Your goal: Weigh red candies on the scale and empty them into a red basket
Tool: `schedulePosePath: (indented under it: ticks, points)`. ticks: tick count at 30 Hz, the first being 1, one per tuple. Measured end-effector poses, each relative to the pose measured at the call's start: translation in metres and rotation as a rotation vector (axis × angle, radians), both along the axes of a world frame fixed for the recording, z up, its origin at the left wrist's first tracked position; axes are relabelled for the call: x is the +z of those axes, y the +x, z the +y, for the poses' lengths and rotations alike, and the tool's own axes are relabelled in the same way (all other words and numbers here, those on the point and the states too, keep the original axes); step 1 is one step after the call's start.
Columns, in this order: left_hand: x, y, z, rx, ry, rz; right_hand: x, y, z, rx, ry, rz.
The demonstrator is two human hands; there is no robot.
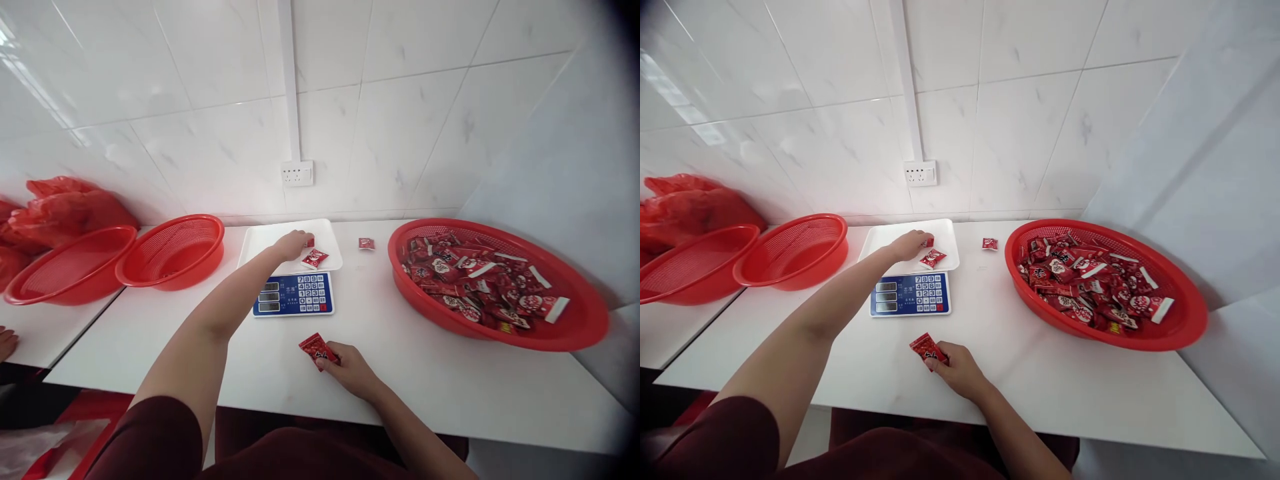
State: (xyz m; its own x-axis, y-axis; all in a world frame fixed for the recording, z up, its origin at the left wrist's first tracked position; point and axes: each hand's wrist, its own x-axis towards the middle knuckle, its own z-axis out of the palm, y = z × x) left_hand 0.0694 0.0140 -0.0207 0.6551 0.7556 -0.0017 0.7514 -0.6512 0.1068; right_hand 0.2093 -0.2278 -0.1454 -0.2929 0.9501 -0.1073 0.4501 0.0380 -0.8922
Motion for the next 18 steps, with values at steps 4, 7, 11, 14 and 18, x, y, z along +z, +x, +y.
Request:
schedulePosePath:
  ticks: [4,7,11,14,18]
  points:
    - [0.015,-0.040,0.003,0.161,0.095,-0.020,0.002,0.001,0.000,0.020,0.008,0.011]
    - [0.036,-0.098,0.002,0.436,0.217,-0.090,0.003,0.001,0.000,0.043,-0.005,0.020]
    - [0.061,-0.172,-0.010,0.612,0.256,-0.095,0.006,-0.001,0.000,0.037,-0.013,0.011]
    - [0.061,-0.181,-0.020,0.611,0.240,-0.097,0.008,-0.002,0.000,0.045,-0.016,0.019]
    - [0.035,-0.116,-0.036,0.384,0.135,-0.127,0.010,-0.002,0.000,0.044,0.001,-0.003]
